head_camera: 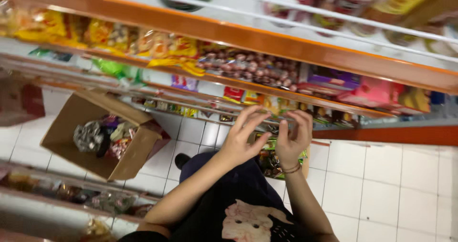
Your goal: The person takes various snack boxes and bags from a cardboard box, wipes each item with a cloth, scans the barcode using a handheld scanner, and places the items onto the store shelves.
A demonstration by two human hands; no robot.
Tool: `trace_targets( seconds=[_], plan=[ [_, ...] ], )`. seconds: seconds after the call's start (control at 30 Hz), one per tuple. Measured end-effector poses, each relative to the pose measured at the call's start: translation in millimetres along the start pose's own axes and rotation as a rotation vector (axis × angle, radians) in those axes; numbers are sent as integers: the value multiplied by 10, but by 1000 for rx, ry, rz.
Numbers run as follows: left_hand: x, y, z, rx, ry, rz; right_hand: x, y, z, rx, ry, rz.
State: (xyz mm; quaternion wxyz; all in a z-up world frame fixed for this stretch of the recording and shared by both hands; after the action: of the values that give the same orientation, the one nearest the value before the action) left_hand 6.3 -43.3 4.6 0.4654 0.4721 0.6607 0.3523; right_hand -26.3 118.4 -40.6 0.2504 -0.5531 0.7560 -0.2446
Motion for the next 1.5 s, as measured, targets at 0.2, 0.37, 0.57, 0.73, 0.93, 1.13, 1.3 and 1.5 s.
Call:
trace_targets(
  seconds=[0.2, 0.37, 0.57, 0.73, 0.93, 1.13, 1.3, 1.5],
  plan=[
    [-995, -271, 504, -171, 351, -100, 1089, -429, 81, 12, -275, -269],
    [-1870, -580, 1035, -362, 629, -156, 2092, -780, 205, -57, -501, -398],
    [-2953, -1160, 1715, -618, 813, -227, 3403, -1041, 606, -36, -670, -455],
    [-3747, -2299, 2337, -747, 862, -381, 4526, -976, 1255, -42, -787, -441],
    [-4092, -4773, 3110, -1490, 653, -342, 5693, -609, 2328, -80, -918, -461],
    [-3852, -6363, 3479, -1699, 598, -325, 6289, -246, 3047, 3, -1059, -426],
    [-3786, -6540, 3527, -1862, 1115, -119, 6438, -42, 3227, 15, -1148, -420],
    [-3668, -6533, 3440, -1735, 1269, 124, 6497, 128, 3465, 134, -1151, -424]
  ],
)
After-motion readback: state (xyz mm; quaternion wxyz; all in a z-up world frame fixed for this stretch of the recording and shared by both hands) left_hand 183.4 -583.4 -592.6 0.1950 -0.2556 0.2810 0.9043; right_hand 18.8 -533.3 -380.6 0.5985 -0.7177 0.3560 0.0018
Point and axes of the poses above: each hand's wrist, its own z-axis away from the middle knuckle, its own x-axis out of the palm, y = z × x, the point moved 2 cm from there along -z, towards the middle knuckle, and after that the axes turned 14 degrees about -x, right-handed, at the moved point
